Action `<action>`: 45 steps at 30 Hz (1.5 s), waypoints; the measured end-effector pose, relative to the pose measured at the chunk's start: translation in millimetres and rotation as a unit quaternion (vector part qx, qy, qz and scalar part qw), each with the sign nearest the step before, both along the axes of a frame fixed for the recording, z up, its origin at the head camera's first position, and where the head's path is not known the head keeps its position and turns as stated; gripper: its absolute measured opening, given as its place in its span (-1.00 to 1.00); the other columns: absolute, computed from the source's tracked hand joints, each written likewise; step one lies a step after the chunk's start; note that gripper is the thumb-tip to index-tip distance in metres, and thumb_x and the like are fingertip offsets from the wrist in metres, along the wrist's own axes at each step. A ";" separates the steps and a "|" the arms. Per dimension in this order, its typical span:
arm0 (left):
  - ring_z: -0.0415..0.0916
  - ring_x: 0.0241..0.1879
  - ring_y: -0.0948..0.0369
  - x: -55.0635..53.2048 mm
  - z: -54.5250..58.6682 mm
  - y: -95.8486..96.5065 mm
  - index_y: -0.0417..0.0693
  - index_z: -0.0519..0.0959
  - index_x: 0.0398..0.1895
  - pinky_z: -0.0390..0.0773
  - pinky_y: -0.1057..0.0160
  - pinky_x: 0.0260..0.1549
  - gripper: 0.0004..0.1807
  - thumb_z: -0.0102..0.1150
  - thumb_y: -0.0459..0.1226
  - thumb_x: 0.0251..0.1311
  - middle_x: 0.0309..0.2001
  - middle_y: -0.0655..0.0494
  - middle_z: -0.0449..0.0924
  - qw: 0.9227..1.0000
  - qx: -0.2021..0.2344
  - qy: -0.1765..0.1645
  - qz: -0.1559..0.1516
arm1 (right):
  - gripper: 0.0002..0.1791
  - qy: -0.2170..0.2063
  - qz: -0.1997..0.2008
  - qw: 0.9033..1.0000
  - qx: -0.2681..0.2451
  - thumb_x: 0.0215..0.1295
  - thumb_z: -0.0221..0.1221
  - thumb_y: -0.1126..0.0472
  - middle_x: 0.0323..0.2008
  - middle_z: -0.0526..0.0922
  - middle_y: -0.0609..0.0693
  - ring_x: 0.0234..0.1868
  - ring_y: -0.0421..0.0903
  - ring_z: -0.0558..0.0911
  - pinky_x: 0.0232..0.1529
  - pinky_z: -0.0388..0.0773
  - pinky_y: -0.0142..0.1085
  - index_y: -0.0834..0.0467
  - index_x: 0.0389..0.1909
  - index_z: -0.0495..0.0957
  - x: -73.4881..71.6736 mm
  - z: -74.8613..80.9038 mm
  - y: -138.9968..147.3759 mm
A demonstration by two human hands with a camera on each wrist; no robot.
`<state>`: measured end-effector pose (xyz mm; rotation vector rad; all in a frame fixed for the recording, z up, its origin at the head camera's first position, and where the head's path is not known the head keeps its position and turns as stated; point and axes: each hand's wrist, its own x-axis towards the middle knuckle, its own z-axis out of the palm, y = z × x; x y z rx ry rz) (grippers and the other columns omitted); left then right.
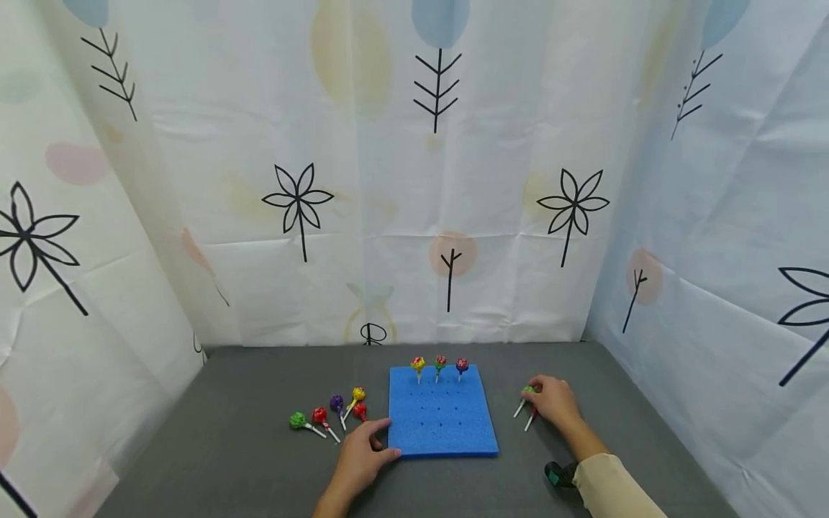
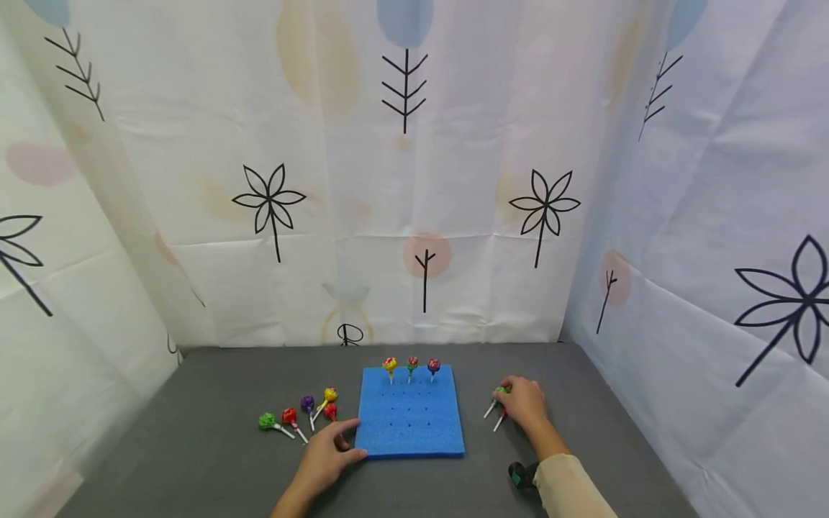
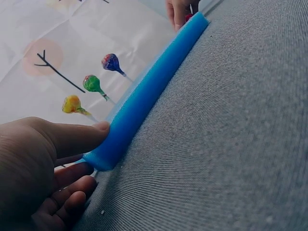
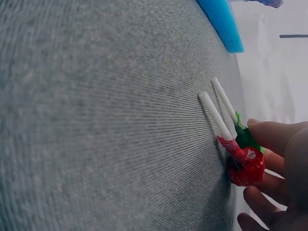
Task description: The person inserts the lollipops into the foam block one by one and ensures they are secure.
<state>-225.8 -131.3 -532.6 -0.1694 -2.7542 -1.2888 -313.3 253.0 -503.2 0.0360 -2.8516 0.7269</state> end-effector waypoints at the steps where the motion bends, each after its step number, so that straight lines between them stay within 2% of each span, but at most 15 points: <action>1: 0.37 -0.40 0.24 -0.1 -0.4 0.1 -0.15 0.60 0.08 0.36 0.26 -0.47 -0.39 0.54 -0.21 -0.12 -0.29 0.14 0.50 1.000 0.000 0.001 0.001 | -0.76 0.002 0.001 1.000 -0.006 0.14 0.36 0.17 -0.39 0.63 0.03 -0.30 0.07 0.55 -0.23 0.42 0.00 0.26 -0.26 0.64 -0.1 -0.5 0.3; 6: 0.37 -0.40 0.24 1.0 0.0 0.3 -0.15 0.60 0.08 0.35 0.27 -0.48 -0.40 0.55 -0.22 -0.12 -0.30 0.15 0.49 1.000 0.002 0.002 0.000 | -0.77 0.017 0.006 0.999 -0.035 0.13 0.36 0.19 -0.39 0.62 0.01 -0.30 0.03 0.51 -0.23 0.40 -0.02 0.25 -0.26 0.64 -0.6 -2.1 -0.2; 16: 0.36 -0.41 0.25 2.6 0.3 -0.6 -0.14 0.61 0.08 0.35 0.27 -0.48 -0.40 0.54 -0.21 -0.12 -0.31 0.16 0.49 1.000 0.002 0.006 -0.004 | -0.75 0.086 0.045 0.992 -0.085 0.12 0.39 0.25 -0.32 0.60 0.06 -0.25 0.05 0.57 -0.17 0.47 0.01 0.25 -0.20 0.65 1.3 -2.1 -10.1; 23: 0.37 -0.40 0.25 2.6 -0.7 -1.3 -0.14 0.60 0.09 0.36 0.27 -0.47 -0.40 0.54 -0.21 -0.10 -0.28 0.15 0.49 1.000 0.005 0.001 -0.007 | -0.76 0.123 0.048 0.987 -0.095 0.12 0.39 0.26 -0.33 0.59 0.04 -0.25 0.05 0.56 -0.18 0.47 0.00 0.23 -0.18 0.65 1.7 -0.1 -19.3; 30: 0.38 -0.37 0.22 -0.1 3.3 -0.7 -0.13 0.59 0.10 0.38 0.24 -0.45 -0.39 0.53 -0.20 -0.09 -0.27 0.13 0.49 1.000 0.008 -0.019 -0.002 | -0.73 0.168 0.056 0.976 -0.126 0.13 0.39 0.27 -0.30 0.60 0.05 -0.23 0.04 0.58 -0.19 0.51 -0.04 0.24 -0.15 0.65 3.4 2.0 -29.5; 34: 0.38 -0.37 0.21 -0.4 5.6 0.0 -0.11 0.59 0.11 0.39 0.23 -0.45 -0.39 0.53 -0.20 -0.09 -0.24 0.13 0.50 1.000 0.006 -0.028 0.001 | -0.73 0.179 0.052 0.970 -0.154 0.11 0.41 0.28 -0.30 0.61 0.04 -0.25 0.00 0.60 -0.22 0.54 -0.08 0.23 -0.16 0.66 2.7 5.0 -36.4; 39: 0.39 -0.37 0.22 -0.5 4.6 -0.5 -0.11 0.59 0.11 0.39 0.23 -0.44 -0.39 0.53 -0.19 -0.09 -0.23 0.13 0.51 1.000 0.003 -0.026 -0.001 | -0.74 0.195 0.049 0.963 -0.177 0.08 0.42 0.31 -0.31 0.62 0.03 -0.27 -0.02 0.62 -0.25 0.56 -0.15 0.22 -0.18 0.66 3.3 8.5 -45.5; 45: 0.38 -0.38 0.24 0.1 3.1 -1.1 -0.12 0.60 0.09 0.37 0.24 -0.45 -0.39 0.54 -0.19 -0.10 -0.27 0.15 0.50 1.000 0.000 -0.010 -0.005 | -0.75 0.213 0.065 0.956 -0.190 0.10 0.40 0.33 -0.30 0.60 0.02 -0.29 -0.05 0.62 -0.30 0.58 -0.24 0.22 -0.17 0.66 7.4 13.8 -59.6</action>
